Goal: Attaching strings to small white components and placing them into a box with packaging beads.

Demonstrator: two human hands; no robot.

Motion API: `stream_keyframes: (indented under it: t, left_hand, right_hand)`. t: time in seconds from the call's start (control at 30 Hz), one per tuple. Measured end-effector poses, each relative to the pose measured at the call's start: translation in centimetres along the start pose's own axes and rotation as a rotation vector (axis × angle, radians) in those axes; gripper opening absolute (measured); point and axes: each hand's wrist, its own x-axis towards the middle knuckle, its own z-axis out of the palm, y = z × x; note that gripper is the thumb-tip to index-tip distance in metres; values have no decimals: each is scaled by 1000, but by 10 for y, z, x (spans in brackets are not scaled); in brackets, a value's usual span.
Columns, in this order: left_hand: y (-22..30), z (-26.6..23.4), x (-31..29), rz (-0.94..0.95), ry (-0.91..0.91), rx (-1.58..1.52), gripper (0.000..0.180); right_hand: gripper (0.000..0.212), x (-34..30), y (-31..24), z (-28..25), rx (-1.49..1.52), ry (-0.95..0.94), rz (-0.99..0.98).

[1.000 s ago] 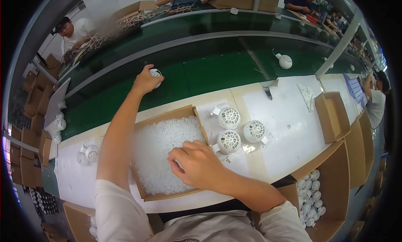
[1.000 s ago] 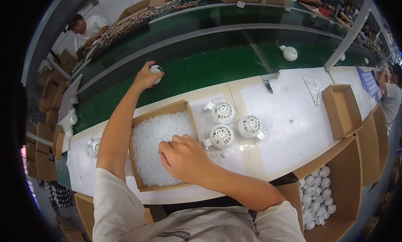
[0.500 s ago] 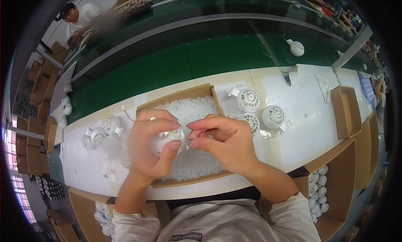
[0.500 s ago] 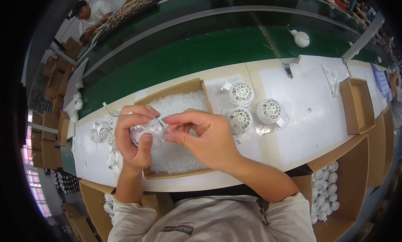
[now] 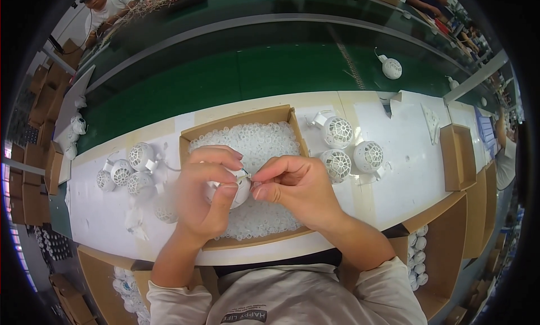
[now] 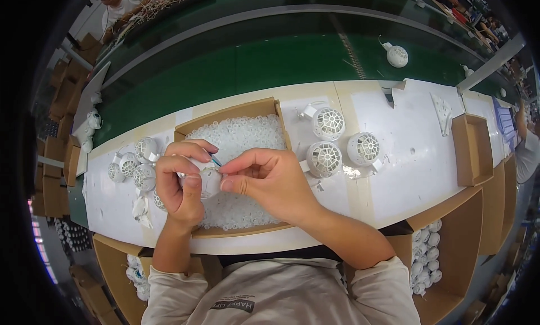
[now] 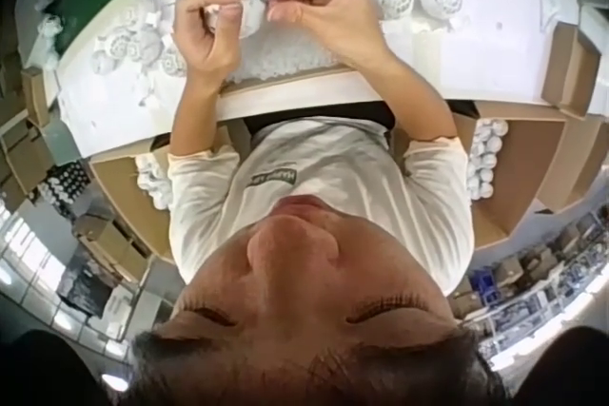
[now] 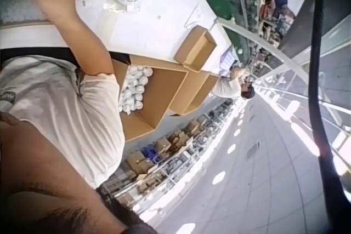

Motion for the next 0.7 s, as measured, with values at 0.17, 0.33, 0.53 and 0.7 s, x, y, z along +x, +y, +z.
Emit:
stream_keyframes:
  t: [0.17,0.33,0.53,0.7]
  left_hand:
    - [-3,-1,-2,65,-12,24,12]
    - [-6,0,-4,38,21,-23,11]
    - [-2,-1,-4,16,-145,92,23]
    - [7,6,-4,-153,-127,65,54]
  right_hand:
    - [17,3,2,-1,16,20,3]
    - [16,0,2,-2,72,-38,-4]
    - [17,0,4,-5,139,2,-61]
    - [17,-1,4,-5,-151,29,-255]
